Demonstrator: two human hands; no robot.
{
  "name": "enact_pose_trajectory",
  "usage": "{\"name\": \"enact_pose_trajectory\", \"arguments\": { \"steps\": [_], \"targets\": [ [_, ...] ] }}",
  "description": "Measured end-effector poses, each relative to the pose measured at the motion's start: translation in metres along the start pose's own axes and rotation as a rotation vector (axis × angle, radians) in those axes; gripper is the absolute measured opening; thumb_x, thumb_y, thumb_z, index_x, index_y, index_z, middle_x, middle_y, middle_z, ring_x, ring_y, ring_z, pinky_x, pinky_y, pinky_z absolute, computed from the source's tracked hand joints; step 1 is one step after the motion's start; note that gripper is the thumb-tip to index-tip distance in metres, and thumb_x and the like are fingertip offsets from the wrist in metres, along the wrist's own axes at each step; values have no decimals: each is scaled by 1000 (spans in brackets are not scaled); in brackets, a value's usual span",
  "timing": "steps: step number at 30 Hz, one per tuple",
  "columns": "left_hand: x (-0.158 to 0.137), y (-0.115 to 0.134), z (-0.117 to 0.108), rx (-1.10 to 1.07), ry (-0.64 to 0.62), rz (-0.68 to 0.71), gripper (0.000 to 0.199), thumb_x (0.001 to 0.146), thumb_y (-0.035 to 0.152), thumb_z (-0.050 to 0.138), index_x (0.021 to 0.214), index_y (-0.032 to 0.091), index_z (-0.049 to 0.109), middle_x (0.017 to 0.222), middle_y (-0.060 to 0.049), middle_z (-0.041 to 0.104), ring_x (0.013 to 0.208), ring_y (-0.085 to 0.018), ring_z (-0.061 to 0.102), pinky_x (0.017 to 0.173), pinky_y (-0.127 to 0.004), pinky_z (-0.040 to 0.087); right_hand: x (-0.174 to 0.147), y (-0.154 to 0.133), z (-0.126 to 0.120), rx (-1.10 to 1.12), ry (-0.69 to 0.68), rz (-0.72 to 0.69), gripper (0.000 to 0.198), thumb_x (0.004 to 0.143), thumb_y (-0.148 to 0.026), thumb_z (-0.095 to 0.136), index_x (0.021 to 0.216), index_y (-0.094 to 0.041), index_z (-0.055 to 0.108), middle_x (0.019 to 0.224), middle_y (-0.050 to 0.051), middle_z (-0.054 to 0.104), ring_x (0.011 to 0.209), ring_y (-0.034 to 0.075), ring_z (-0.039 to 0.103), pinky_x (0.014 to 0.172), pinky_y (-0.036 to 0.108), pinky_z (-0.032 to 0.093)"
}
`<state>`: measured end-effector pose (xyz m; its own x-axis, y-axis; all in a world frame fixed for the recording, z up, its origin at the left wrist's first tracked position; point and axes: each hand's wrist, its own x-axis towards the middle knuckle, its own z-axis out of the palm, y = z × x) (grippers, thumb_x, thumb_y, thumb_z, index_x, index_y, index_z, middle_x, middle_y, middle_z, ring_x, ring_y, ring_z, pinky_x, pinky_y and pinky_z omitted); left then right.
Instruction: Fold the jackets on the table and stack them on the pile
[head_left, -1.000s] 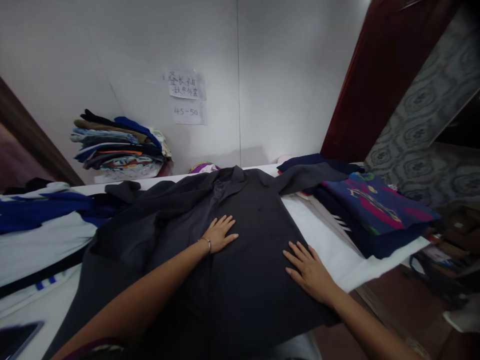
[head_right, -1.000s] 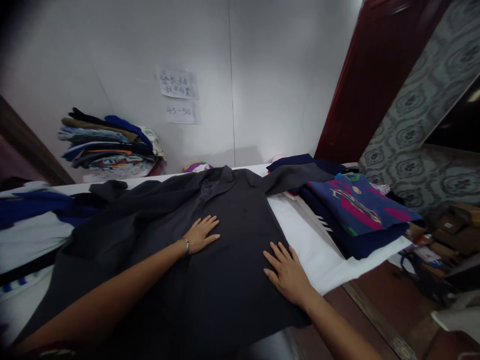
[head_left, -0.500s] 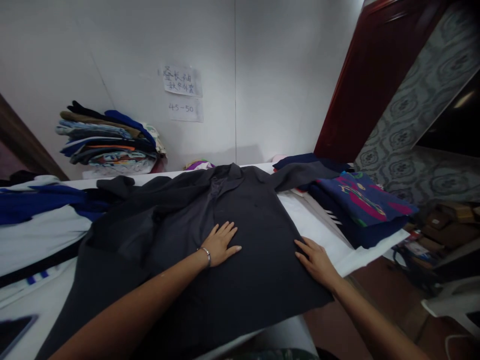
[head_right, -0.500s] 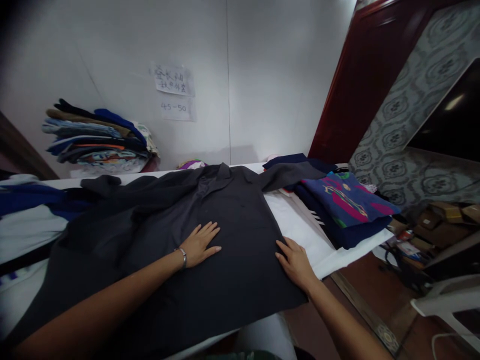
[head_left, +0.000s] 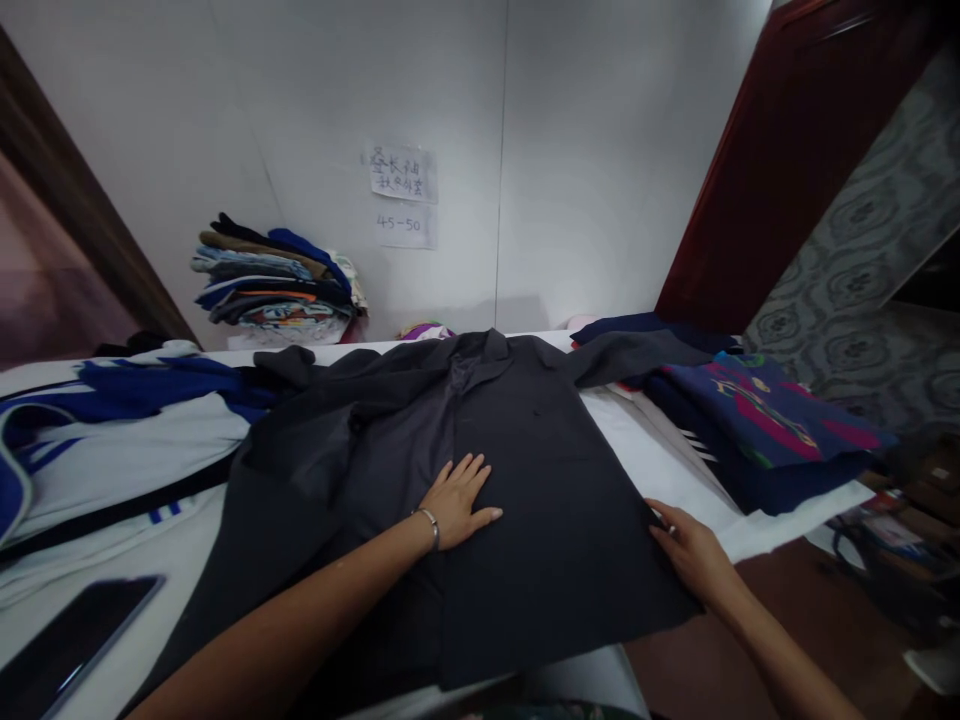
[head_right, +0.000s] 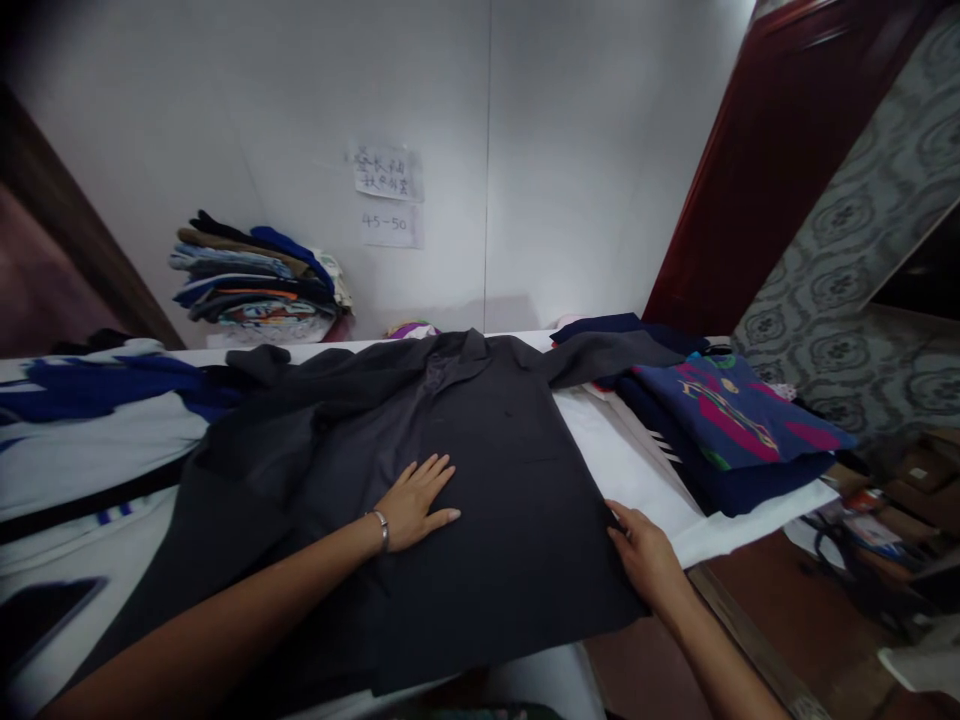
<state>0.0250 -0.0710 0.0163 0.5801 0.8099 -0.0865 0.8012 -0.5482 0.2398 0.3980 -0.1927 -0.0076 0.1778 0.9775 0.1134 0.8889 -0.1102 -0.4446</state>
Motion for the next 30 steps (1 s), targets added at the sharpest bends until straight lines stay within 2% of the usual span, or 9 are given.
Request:
{"name": "enact_pose_trajectory", "arguments": {
  "steps": [4, 6, 8, 11, 15, 19, 21, 30],
  "targets": [
    [-3, 3, -7, -9, 27, -47, 77, 83, 65, 35, 143, 16, 33, 154, -11, 20, 142, -28, 12, 113, -51, 14, 0, -4, -5, -122, 28, -63, 46, 84, -31, 37, 124, -16, 56, 106, 12, 63, 90, 27, 64, 80, 43, 51],
    [-5, 6, -11, 5, 71, -34, 77, 83, 65, 34, 143, 16, 34, 154, -11, 20, 142, -27, 11, 114, -48, 13, 1, -17, -8, -152, 77, -136, 45, 87, -34, 38, 125, -18, 56, 119, 14, 59, 103, 29, 60, 88, 46, 49],
    [-1, 7, -15, 25, 96, -40, 76, 84, 65, 33, 142, 15, 35, 153, -12, 22, 142, -26, 12, 114, -46, 12, 2, -39, -10, -120, 71, -247, 45, 89, -38, 40, 128, -19, 54, 133, 13, 50, 121, 28, 49, 100, 45, 42],
    [16, 3, -19, 60, 138, -108, 76, 85, 63, 33, 141, 11, 36, 153, -14, 23, 142, -28, 14, 114, -46, 14, 8, -82, -9, -54, -98, -434, 51, 91, -46, 41, 137, -23, 44, 149, 9, 31, 137, 25, 30, 111, 45, 29],
    [48, -16, -17, 112, 188, -149, 74, 86, 60, 31, 142, 11, 35, 153, -13, 22, 142, -27, 13, 114, -45, 13, 23, -129, 3, -68, -333, -589, 58, 91, -54, 40, 143, -30, 32, 155, 5, 16, 142, 25, 10, 114, 51, 13],
    [65, -39, -9, 70, 96, -258, 79, 86, 64, 24, 144, 11, 30, 154, -11, 21, 141, -28, 16, 113, -46, 15, 37, -141, 23, -117, -466, -585, 63, 90, -57, 39, 144, -26, 31, 155, 10, 15, 142, 28, 7, 112, 55, 6],
    [68, -47, -6, 65, 95, -258, 82, 85, 67, 21, 144, 12, 29, 154, -10, 21, 141, -28, 16, 113, -47, 14, 40, -140, 28, -126, -489, -565, 63, 91, -57, 37, 144, -24, 31, 154, 11, 14, 142, 28, 7, 112, 54, 4],
    [80, -65, -9, 117, 74, -259, 80, 84, 64, 22, 145, 14, 29, 154, -7, 20, 141, -28, 16, 112, -50, 15, 41, -138, 23, -93, -522, -557, 67, 89, -57, 42, 145, -22, 29, 155, 14, 12, 142, 29, 3, 111, 55, 0]
  ]
}}
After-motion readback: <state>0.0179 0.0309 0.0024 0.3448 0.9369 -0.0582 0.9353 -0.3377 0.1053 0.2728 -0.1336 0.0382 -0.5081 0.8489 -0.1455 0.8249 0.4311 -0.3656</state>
